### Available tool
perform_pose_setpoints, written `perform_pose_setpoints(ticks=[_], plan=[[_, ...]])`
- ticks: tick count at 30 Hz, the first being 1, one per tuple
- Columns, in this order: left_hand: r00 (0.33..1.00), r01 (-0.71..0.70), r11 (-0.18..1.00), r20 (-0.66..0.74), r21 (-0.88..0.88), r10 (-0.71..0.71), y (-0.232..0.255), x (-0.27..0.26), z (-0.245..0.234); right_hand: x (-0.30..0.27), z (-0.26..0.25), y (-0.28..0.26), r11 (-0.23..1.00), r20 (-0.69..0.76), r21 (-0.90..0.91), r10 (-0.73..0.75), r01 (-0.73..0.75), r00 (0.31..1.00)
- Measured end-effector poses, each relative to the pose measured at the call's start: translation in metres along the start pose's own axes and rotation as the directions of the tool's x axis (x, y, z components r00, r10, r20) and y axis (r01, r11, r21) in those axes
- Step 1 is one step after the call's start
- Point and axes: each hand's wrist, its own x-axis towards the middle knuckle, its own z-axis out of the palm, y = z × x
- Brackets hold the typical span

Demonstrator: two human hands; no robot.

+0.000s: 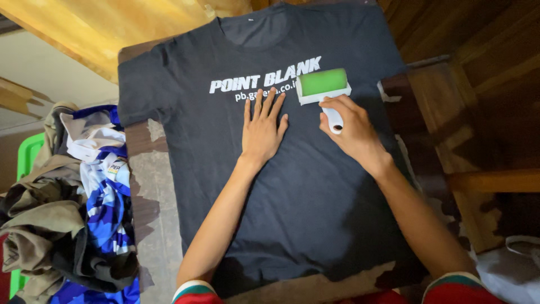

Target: The person uses a lint roller to remove lint and debris from a black t-shirt laid flat on a table. They repeatedly roll the adhesive roller over the front, sleeves, and collar of the shirt while holding the fabric in place with their other hand.

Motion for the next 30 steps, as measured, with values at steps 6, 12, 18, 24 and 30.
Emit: perform_pose_setpoints(ticks=[6,12,18,24,30], plan=[[1.0,0.002,1.0,-0.029,-0.001,-0.002,0.003,0.0,0.001,-0.003,0.025,0.028,0.985,-0.156,0.074,-0.141,0.154,0.978],[1.0,0.008,1.0,-0.03,0.006,-0.008,0.004,0.003,-0.003,-0.002,0.025,0.037,0.972,-0.068,0.236,-0.001,0.017,0.998],[1.0,0.018,1.0,-0.023,-0.003,-0.018,0.006,0.003,-0.004,-0.002,0.025,0.039,0.96,-0.092,0.278,-0.018,0.043,0.996],[0.999,0.02,1.0,-0.027,0.009,-0.02,0.007,0.005,-0.006,0.0,0.027,0.039,0.975,-0.205,0.185,-0.081,0.12,0.975],[0.999,0.015,1.0,-0.038,0.024,-0.014,0.007,0.0,-0.003,-0.006,0.029,0.045,0.977,-0.352,0.068,-0.164,0.2,0.921]])
